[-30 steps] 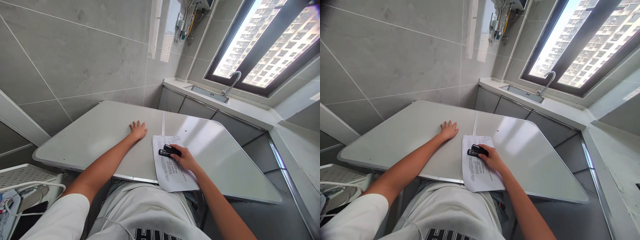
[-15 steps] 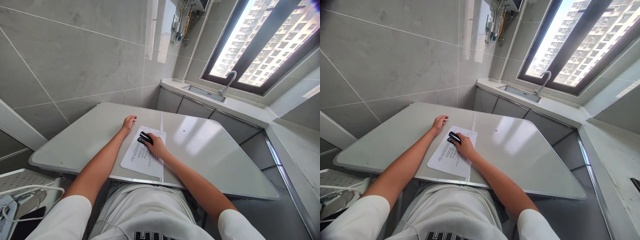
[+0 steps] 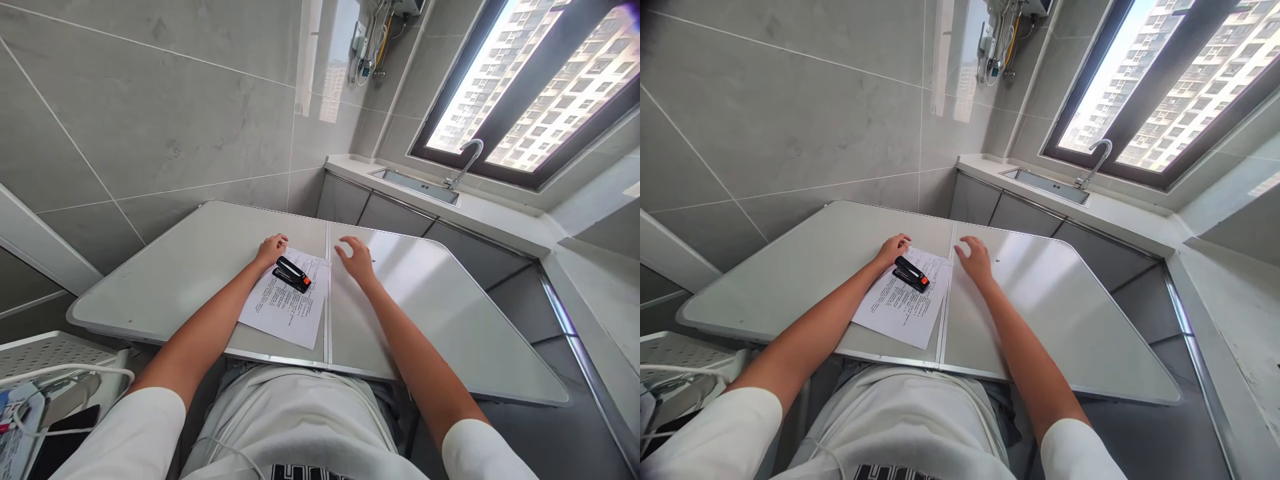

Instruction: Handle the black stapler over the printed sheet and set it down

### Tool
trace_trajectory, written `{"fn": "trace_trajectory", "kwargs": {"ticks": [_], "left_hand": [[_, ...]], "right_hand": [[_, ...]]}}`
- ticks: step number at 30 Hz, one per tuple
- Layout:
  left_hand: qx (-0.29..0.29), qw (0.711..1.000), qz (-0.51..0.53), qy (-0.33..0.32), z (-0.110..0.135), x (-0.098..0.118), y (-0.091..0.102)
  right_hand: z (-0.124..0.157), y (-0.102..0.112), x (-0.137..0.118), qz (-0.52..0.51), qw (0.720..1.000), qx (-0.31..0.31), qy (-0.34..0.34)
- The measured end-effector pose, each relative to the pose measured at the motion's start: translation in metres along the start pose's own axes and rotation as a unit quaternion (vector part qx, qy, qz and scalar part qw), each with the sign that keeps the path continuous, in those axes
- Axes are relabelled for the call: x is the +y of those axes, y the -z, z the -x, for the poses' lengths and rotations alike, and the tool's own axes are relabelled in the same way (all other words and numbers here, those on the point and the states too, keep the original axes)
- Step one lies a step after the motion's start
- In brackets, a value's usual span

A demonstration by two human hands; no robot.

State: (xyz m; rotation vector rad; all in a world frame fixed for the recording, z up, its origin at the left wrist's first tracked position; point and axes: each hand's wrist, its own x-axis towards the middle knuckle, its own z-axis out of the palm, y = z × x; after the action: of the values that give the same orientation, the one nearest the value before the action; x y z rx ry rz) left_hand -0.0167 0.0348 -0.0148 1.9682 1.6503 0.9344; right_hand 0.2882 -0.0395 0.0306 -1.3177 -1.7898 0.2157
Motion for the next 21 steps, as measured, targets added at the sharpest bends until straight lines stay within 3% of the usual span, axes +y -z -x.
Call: {"fn": "trace_trajectory", "kwargs": {"ticks": [3, 7, 14, 21], "left_hand": [[-0.041, 0.992, -0.114, -0.042, 0.004, 0.002, -0.002], [-0.056, 0.984, -0.158, -0.055, 0.006, 0.004, -0.002], [-0.061, 0.985, -0.157, -0.042, 0.006, 0.004, 0.0], [-0.062, 0.985, -0.155, -0.046, 0.006, 0.005, 0.001]], "right_hand": [[-0.004, 0.028, 0.063, 0.1, 0.992, 0.01, -0.07], [0.012, 0.035, 0.115, 0.162, 0.978, -0.059, -0.113], [0.017, 0.025, 0.123, 0.188, 0.97, -0.116, -0.102], [0.019, 0.031, 0.116, 0.192, 0.973, -0.102, -0.082]]}}
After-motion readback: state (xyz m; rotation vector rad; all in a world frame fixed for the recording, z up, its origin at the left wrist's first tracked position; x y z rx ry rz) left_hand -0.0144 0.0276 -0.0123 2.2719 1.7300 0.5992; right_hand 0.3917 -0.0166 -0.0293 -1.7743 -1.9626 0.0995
